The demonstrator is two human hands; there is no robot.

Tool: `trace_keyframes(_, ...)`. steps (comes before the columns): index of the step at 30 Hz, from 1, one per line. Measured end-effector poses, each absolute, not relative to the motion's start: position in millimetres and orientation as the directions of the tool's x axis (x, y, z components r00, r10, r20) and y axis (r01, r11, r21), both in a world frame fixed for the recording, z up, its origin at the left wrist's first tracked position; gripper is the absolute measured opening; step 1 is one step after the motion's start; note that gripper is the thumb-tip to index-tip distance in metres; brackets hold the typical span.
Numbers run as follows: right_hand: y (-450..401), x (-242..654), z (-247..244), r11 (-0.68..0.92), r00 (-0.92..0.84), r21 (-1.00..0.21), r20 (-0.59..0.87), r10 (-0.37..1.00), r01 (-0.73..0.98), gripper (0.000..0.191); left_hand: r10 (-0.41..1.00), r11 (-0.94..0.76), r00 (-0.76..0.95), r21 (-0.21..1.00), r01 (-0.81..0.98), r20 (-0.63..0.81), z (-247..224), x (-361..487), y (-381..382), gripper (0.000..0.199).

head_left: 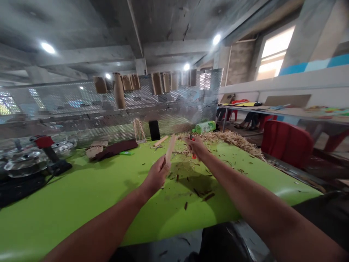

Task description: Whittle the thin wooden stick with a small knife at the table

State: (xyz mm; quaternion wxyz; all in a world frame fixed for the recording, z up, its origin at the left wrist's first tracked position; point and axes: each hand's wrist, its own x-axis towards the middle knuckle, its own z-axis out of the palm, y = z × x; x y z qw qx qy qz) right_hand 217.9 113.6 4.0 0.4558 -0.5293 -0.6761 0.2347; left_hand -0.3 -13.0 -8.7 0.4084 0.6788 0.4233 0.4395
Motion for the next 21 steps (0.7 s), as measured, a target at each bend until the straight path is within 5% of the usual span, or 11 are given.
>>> trace_keyframes(3, 94, 199, 7, 0.316, -0.171, -0.948, 0.317, 0.933, -0.035, 0.05, 0.92, -0.386, 0.219, 0.85, 0.358, 0.325, -8, 0, -11, 0.052)
trace_keyframes(6, 81, 192, 11, 0.242, -0.285, -0.931, 0.318, 0.904, -0.274, 0.053, 0.898, -0.439, 0.216, 0.777, 0.451, 0.383, -8, 1, -7, 0.054)
trace_keyframes(10, 77, 190, 15, 0.171, -0.311, -0.931, 0.275, 0.91, -0.322, 0.039, 0.888, -0.458, 0.262, 0.781, 0.424, 0.378, -7, 1, -5, 0.056)
trace_keyframes(15, 85, 195, 15, 0.156, -0.246, -0.908, 0.265, 0.932, -0.39, 0.031, 0.897, -0.236, 0.408, 0.964, 0.122, 0.168, -3, -6, -8, 0.072)
trace_keyframes(21, 91, 207, 19, 0.201, -0.194, -0.875, 0.311, 0.93, -0.44, 0.03, 0.867, -0.071, 0.489, 0.995, -0.066, 0.095, 7, -14, -9, 0.072)
